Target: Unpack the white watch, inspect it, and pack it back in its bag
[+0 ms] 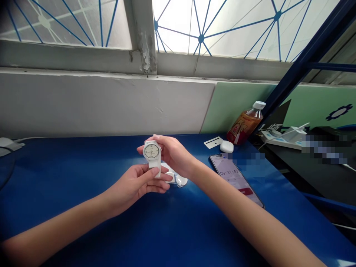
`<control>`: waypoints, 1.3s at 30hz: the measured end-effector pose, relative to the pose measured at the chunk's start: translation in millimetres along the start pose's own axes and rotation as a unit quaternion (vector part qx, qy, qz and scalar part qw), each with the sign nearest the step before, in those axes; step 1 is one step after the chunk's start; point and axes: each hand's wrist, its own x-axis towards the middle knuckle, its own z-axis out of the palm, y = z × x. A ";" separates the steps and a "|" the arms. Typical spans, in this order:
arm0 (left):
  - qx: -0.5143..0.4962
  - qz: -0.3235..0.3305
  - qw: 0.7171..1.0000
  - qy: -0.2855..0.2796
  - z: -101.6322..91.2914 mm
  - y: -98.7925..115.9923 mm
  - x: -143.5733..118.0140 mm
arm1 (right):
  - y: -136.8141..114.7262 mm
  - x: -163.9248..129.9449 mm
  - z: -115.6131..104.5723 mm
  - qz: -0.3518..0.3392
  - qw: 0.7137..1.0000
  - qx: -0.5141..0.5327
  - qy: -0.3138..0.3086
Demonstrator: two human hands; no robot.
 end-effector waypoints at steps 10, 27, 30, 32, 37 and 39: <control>0.027 -0.033 0.999 -0.021 -2.4 -2.9 1.1 | -7.9 -2.2 -0.2 0.058 0.981 0.143 -0.115; 0.060 -0.060 0.995 0.056 -6.1 -2.8 4.2 | -2.6 0.2 -0.5 0.028 0.998 0.032 -0.041; 0.054 -0.039 0.997 0.048 -5.8 -2.7 4.0 | -2.2 0.1 -0.6 0.025 0.999 0.028 -0.037; 0.051 -0.027 0.997 0.046 -5.0 -2.0 4.3 | -1.4 0.1 -1.2 0.016 0.999 0.020 -0.035; 0.068 0.023 0.996 0.059 -5.4 -1.4 6.9 | -3.3 -2.3 2.9 -0.059 0.997 -0.044 -0.022; 0.133 0.075 0.986 0.075 -9.2 -2.8 7.0 | -6.2 -5.4 7.4 -0.093 0.991 -0.099 -0.005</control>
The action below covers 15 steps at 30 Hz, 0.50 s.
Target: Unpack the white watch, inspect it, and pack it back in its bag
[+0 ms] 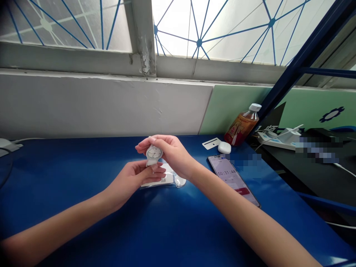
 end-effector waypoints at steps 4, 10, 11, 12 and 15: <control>0.268 0.206 0.937 0.090 -11.9 -8.7 0.5 | -5.9 -11.1 3.8 -0.076 0.981 -0.164 0.074; 0.461 0.393 0.788 0.110 -24.3 -26.6 3.9 | 9.1 -47.5 -14.2 -0.049 0.932 -0.320 0.162; 0.479 0.404 0.772 0.108 -25.0 -29.4 4.1 | 12.6 -54.4 -17.2 -0.019 0.938 -0.303 0.168; 0.496 0.413 0.756 0.107 -25.4 -31.9 4.3 | 15.8 -61.0 -19.1 0.007 0.946 -0.280 0.162; 0.530 0.444 0.715 0.105 -25.5 -37.3 3.9 | 23.6 -75.8 -18.6 0.028 0.959 -0.239 0.147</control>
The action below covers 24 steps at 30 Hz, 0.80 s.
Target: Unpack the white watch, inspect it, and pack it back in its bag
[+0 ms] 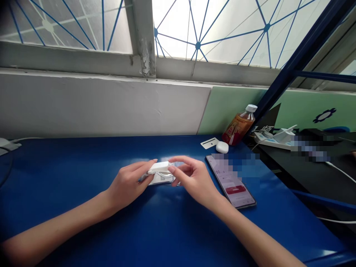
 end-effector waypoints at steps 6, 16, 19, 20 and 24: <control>0.016 0.106 0.994 0.010 0.0 2.9 0.7 | 9.4 -9.0 8.5 -0.011 1.000 0.010 0.005; 0.013 -0.022 0.988 -0.150 2.9 -2.2 5.5 | 12.9 3.9 -26.6 -0.037 0.985 -0.102 0.131; -0.011 -0.063 0.978 -0.199 4.0 -5.1 4.2 | 16.7 7.9 -35.7 -0.048 0.963 -0.221 0.149; -0.021 -0.072 0.976 -0.205 4.1 -5.6 4.2 | 17.9 8.6 -37.3 -0.050 0.956 -0.250 0.147; -0.049 -0.092 0.971 -0.216 3.8 -5.4 5.0 | 20.5 9.6 -39.1 -0.030 0.942 -0.307 0.132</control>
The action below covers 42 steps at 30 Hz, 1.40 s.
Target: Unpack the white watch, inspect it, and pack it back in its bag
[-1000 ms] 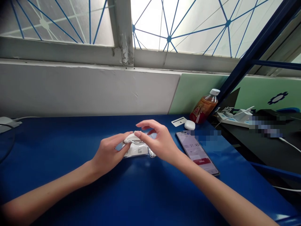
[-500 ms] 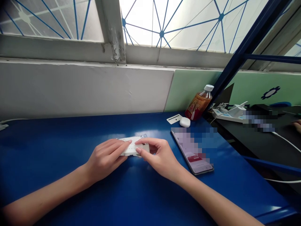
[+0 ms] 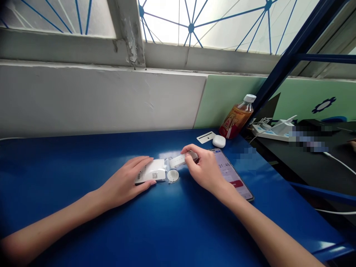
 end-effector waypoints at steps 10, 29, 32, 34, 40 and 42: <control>-0.002 0.014 1.000 0.002 0.7 0.7 -2.9 | 0.8 1.1 4.0 0.016 0.999 0.006 -0.041; -0.027 0.031 0.999 0.004 -1.0 1.5 -2.8 | 3.3 -3.0 14.0 -0.080 0.993 -0.086 -0.027; -0.032 0.027 0.999 0.004 -1.1 1.8 -2.8 | 5.5 0.7 4.1 -0.079 0.988 -0.124 -0.036; -0.035 0.025 0.999 0.004 -1.1 1.9 -2.6 | 6.7 2.2 0.0 -0.077 0.987 -0.137 -0.045; -0.036 0.026 0.999 0.007 -1.0 2.2 -2.1 | -0.8 -2.6 4.9 -0.060 0.991 -0.091 -0.074; -0.035 0.028 0.999 0.008 -1.0 2.2 -1.9 | -5.8 -6.6 9.7 -0.045 0.994 -0.051 -0.087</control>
